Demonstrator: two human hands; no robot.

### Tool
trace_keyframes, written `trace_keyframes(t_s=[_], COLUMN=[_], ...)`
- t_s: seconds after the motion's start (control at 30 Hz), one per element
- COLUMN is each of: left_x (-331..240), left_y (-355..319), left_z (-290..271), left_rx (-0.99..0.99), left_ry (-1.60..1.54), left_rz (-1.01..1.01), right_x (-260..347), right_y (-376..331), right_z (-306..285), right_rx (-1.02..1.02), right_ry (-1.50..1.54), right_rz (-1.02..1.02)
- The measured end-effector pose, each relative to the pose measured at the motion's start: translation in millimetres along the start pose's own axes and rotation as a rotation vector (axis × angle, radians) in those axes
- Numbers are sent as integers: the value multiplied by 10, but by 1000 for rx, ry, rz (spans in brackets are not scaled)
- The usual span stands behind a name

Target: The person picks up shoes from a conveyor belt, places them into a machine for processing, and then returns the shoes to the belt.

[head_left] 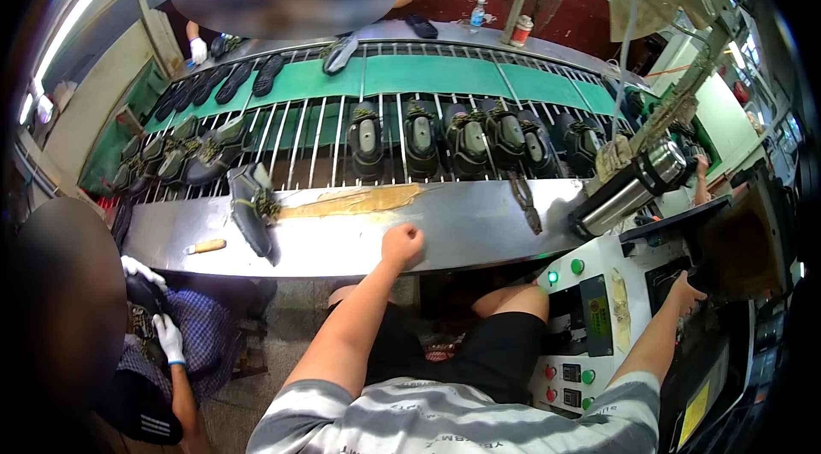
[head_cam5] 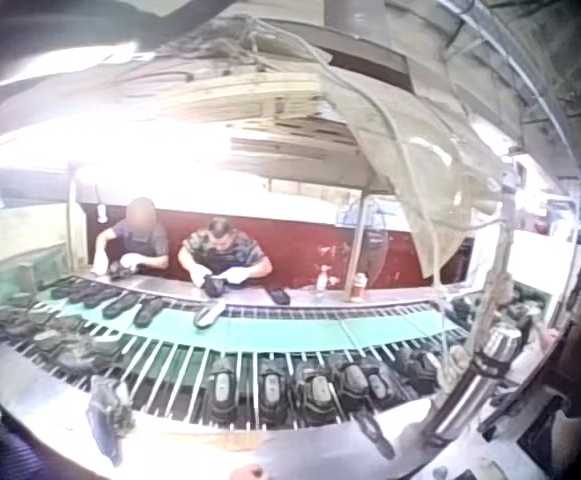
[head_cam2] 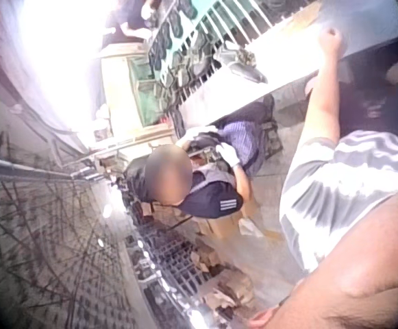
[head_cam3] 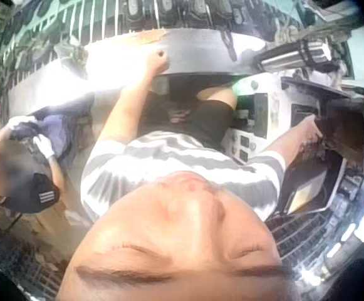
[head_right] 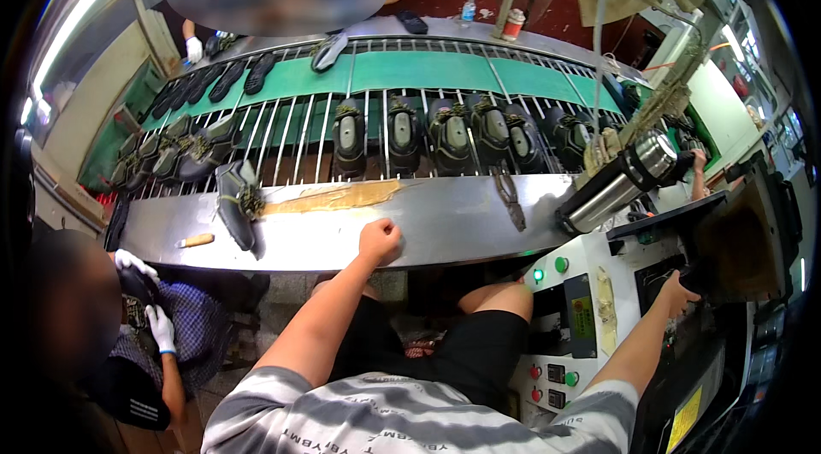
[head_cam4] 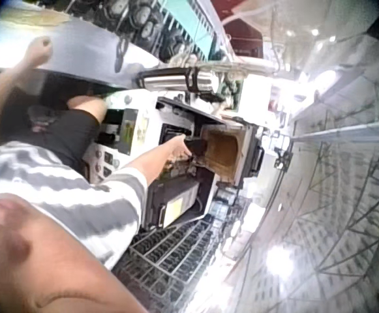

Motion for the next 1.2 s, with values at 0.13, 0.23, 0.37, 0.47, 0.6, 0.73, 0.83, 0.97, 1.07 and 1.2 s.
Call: trace_keyframes(t_s=[0.13,0.23,0.37,0.47,0.6,0.73,0.83,0.97,1.07,1.2], left_x=[8,-10,-13,-303,-1353,-1839,-1129,279,1069,1239], left_y=[-1,-19,-110,-328,-832,-844,-706,-581,-163,903], left_z=[-74,-64,73,349,459,-270,-918,-1463,-1746,-2300], left_rx=[7,26,58,298,673,705,624,109,-297,-387], left_ry=[-34,-69,-127,-459,-1209,-1880,-2020,-1901,-1641,-1343], left_rz=[-7,4,-16,-83,-1,1,-120,-233,-349,-99], right_x=[-343,-776,-1082,-934,-644,-98,274,692,858,833], right_y=[-344,-631,-695,-1442,-2656,-4129,-4252,-3927,-3469,-3240], right_z=[-194,-279,-245,-467,-488,-1638,-1785,-1105,-296,476], right_rx=[-181,-290,-83,372,1228,1624,1556,1075,780,805], right_ry=[397,586,1052,1157,1276,748,605,457,328,37], right_rz=[-311,-462,-380,-423,-420,-1258,-1371,-1505,-1572,-1665])
Point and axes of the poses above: each hand's wrist, its own y-axis towards the middle knuckle, its own z-axis out of the palm, x = y × z, the point moved 8 cm from there along y, towards the middle knuckle, and after that the axes turned 5 degrees about z, right-handed, at the moved point
